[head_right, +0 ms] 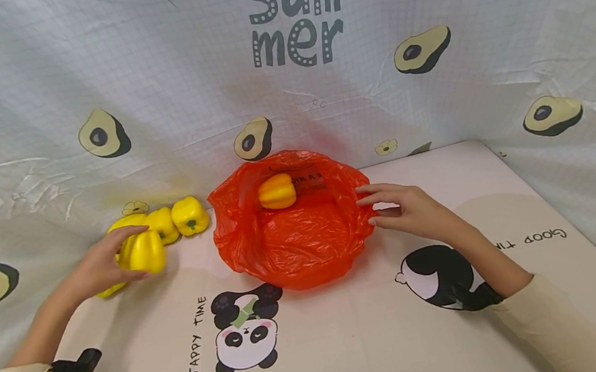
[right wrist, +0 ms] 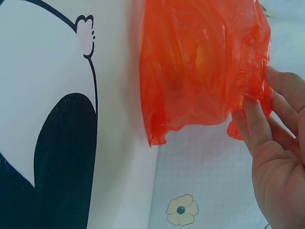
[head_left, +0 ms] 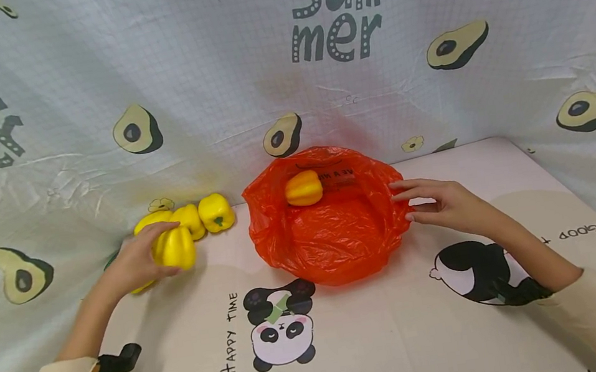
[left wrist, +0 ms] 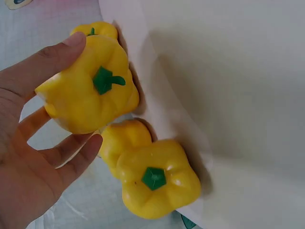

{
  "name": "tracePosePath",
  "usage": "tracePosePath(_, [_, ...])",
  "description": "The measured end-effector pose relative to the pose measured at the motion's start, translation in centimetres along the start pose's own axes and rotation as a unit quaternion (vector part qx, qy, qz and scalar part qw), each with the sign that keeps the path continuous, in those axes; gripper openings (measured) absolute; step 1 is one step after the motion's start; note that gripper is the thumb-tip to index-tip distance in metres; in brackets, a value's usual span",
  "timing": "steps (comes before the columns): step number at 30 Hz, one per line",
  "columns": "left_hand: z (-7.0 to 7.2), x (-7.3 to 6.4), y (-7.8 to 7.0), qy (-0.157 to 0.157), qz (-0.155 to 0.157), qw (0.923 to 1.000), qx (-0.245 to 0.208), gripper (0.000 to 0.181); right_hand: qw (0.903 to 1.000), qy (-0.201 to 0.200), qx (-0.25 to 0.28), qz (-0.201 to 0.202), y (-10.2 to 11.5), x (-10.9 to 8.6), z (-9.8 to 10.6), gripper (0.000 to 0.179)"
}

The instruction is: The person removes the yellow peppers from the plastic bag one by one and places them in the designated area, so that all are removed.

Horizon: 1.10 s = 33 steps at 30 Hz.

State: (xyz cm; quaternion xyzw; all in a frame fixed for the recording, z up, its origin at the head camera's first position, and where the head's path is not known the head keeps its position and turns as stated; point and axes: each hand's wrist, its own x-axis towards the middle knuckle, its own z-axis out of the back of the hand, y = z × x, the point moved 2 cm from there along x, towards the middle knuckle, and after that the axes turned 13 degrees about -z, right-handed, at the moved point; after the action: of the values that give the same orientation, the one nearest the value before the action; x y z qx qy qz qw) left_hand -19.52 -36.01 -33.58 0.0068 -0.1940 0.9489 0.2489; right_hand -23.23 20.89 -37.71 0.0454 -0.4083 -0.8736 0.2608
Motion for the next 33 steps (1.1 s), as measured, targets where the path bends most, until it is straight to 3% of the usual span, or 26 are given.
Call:
tracePosePath(16, [0.3,0.9,1.3,0.085,0.015,0.9957,0.033,0.085,1.0000,0.004,0.003,-0.001,0.2,-0.1,-0.1,0.042])
tracePosePath(22, [0.1,1.0,1.4,0.104,0.002,0.9942,0.027,0.085,1.0000,0.008,0.000,0.000,0.2,0.0,-0.1,0.042])
tracePosePath(33, [-0.3,1.3,1.5,0.119,0.029,0.9922,0.024,0.085,0.9998,0.014,-0.001,-0.013,0.3,0.3,-0.4,0.042])
